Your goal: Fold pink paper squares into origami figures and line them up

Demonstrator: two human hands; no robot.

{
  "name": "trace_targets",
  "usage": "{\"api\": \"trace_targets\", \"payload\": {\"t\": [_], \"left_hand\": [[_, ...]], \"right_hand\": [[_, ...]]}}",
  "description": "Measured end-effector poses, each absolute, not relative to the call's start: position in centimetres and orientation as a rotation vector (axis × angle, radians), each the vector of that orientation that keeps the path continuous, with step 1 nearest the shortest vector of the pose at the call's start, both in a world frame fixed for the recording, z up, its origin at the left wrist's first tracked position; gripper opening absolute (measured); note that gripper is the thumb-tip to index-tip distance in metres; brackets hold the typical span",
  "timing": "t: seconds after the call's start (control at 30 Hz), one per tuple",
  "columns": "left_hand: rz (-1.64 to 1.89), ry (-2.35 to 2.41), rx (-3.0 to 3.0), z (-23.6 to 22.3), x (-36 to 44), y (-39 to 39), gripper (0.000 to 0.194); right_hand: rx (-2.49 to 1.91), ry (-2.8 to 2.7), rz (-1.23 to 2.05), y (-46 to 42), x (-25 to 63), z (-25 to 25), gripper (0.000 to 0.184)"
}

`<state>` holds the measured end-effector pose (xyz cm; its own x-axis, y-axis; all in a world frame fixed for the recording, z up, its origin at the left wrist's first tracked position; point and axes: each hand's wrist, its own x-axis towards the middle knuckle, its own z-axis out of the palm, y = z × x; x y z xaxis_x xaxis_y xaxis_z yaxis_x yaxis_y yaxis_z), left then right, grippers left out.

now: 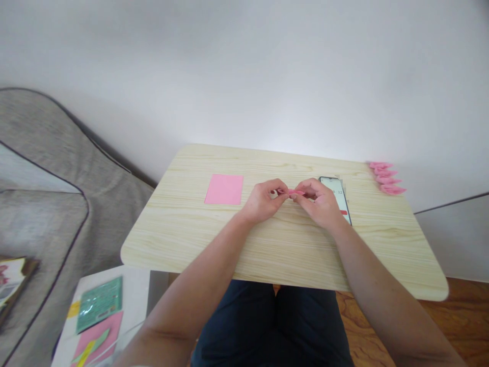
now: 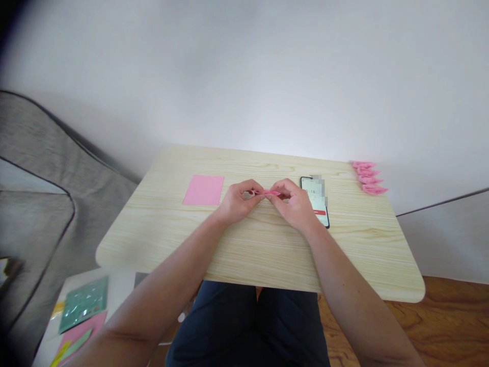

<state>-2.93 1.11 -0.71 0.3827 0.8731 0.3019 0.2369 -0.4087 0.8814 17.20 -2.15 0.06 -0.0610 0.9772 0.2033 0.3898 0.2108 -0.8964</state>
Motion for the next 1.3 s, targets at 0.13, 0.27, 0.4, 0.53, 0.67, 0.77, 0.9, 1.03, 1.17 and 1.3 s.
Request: {"api": "trace_targets", "payload": {"t": [0.13,0.27,0.4,0.53,0.67,0.77,0.9,1.03,1.17,1.3], "left_hand": [[1.057,0.957,1.879,-0.5,-2.8,0.9,0.005],[1.076,0.935,1.913,-0.7,-2.8,0.9,0.004],[1.059,0.934,1.971,-0.9,-2.9,0.9,0.004],[1.034,0.965,1.98,-0.9,-2.9,0.9,0.005],[1.056,0.988,1.959,-1.0,-2.7,0.9,0.006],[1.063,1.006,1.954,-1.2,-2.6,0.9,0.007],[1.057,1.019,1.952,-1.5,-2.5,1.0,0.008],[1.059,1.004,1.952,-1.6,-2.5,0.9,0.007],[1.058,0.986,1.976,-1.4,-2.5,0.9,0.007],[1.01,0.965,2.001,-1.3,-2.6,0.8,0.007]], "right_hand": [[-1.305,-1.619,0.833,-2.2,17.1,0.0,0.025],[-1.307,-1.62,0.846,-2.4,17.1,0.0,0.025],[-1.317,-1.63,0.826,-2.5,17.0,0.2,0.029],[-1.341,-1.67,0.797,-2.4,16.9,0.5,0.025],[-1.287,-1.701,0.748,-2.4,16.9,0.5,0.019],[-1.259,-1.725,0.695,-2.4,17.0,0.4,0.017],[-1.253,-1.76,0.657,-2.3,17.1,0.4,0.014],[-1.255,-1.792,0.669,-2.4,17.2,0.6,0.01],[-1.294,-1.803,0.69,-2.5,17.3,0.8,0.014],[-1.372,-1.773,0.74,-2.6,17.4,0.8,0.017]]}}
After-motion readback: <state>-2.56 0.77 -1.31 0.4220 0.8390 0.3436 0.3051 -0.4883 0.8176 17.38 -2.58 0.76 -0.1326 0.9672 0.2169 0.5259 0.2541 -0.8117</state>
